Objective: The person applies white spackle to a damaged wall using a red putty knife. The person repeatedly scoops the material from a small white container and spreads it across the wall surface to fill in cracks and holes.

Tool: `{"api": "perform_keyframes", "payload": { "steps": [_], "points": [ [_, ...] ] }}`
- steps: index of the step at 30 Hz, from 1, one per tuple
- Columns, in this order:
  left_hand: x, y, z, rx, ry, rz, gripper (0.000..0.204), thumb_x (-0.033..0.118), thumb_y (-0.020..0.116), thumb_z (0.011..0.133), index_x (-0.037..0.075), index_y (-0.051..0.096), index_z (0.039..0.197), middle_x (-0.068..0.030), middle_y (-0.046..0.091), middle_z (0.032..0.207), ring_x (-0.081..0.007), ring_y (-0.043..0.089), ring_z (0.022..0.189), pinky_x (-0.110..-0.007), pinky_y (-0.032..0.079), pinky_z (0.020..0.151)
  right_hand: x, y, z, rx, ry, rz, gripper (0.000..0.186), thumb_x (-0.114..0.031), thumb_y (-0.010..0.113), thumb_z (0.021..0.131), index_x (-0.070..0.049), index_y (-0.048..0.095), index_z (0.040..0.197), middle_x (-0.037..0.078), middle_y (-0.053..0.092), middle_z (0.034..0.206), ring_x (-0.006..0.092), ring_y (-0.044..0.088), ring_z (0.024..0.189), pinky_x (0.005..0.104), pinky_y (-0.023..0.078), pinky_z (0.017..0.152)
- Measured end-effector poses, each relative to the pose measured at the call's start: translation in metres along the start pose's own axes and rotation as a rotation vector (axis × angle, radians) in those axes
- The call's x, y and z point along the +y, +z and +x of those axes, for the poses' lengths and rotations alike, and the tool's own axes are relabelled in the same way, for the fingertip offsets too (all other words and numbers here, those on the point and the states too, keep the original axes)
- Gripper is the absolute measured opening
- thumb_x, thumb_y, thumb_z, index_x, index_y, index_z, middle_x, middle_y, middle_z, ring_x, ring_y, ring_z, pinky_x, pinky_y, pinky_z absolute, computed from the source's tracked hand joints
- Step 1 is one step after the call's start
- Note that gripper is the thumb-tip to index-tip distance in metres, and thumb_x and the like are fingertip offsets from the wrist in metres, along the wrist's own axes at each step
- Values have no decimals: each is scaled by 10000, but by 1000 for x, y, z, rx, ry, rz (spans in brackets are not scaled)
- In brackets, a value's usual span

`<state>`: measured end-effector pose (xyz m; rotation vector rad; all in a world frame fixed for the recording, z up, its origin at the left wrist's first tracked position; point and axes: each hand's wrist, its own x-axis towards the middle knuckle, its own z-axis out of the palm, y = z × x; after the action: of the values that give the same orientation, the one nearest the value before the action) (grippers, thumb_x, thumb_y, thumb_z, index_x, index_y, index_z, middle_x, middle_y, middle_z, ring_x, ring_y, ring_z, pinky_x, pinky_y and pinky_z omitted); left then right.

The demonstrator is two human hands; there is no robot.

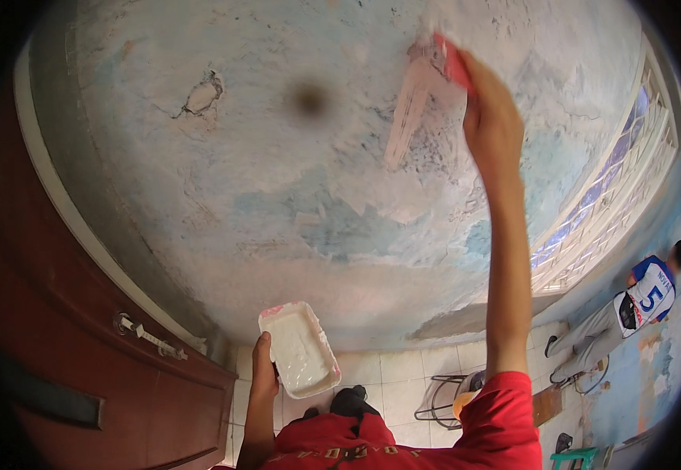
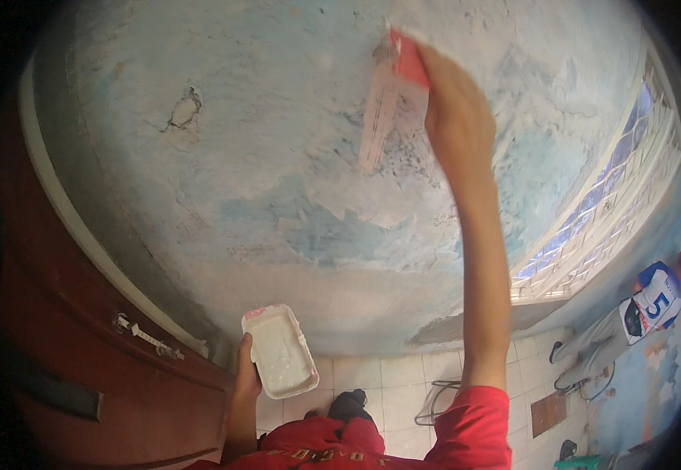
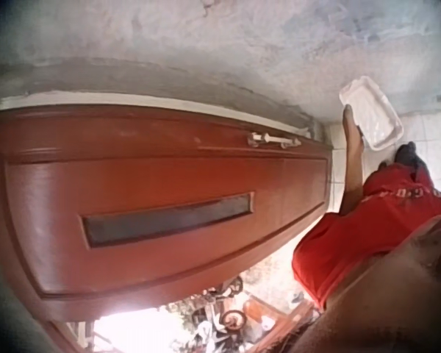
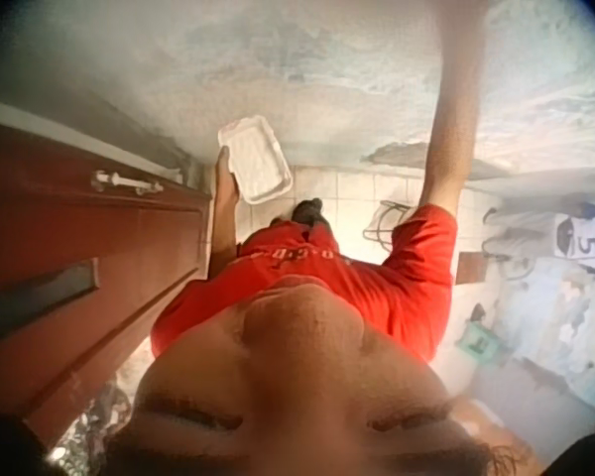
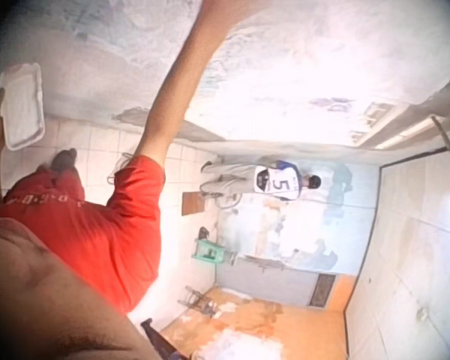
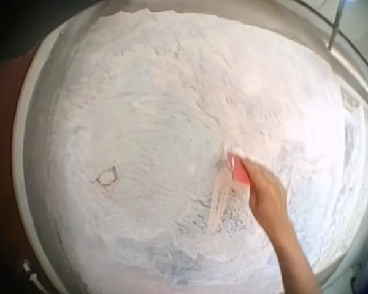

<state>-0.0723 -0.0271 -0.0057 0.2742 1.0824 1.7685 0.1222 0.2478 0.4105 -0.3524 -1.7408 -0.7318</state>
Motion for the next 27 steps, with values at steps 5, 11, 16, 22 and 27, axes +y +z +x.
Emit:
{"api": "perform_keyframes", "payload": {
  "steps": [5,11,16,22,27],
  "points": [
    [-6,-1,-2,97,-9,-25,703,544,501,1012,-20,481,1431,-154,637,1284,-258,667,1127,-396,566,916,-17,32,-41,-201,-22,-87,496,39,529,877,-87,638,1344,148,691,1274,338,664,1160,432,537,954],
    [-17,-13,5,75,-68,-16,726,555,519,1003,-23,468,1440,-166,626,1301,-272,655,1153,-412,556,943,-90,38,-231,-530,30,97,494,-24,549,895,-14,592,1387,144,642,1366,327,619,1244,433,497,1046],
    [-6,0,2,45,-32,38,727,558,527,1000,-21,472,1435,-161,622,1301,-267,645,1170,-406,547,957,-86,24,-230,-515,773,639,314,-94,569,1040,63,618,1307,179,723,1213,263,698,1085,330,506,1003],
    [-14,-10,4,89,-52,-38,717,555,536,998,-12,475,1433,-158,623,1298,-266,641,1182,-407,540,969,-44,23,-22,61,402,449,277,-122,554,1040,18,669,1250,170,751,1110,249,724,1033,335,539,896],
    [-11,0,-7,103,-22,-2,711,548,537,997,-12,473,1432,-152,623,1299,-271,641,1179,-413,544,963,-11,79,-55,-177,-95,-74,521,-41,521,933,-22,531,1454,182,586,1439,363,567,1317,483,448,1103]
  ]
}}
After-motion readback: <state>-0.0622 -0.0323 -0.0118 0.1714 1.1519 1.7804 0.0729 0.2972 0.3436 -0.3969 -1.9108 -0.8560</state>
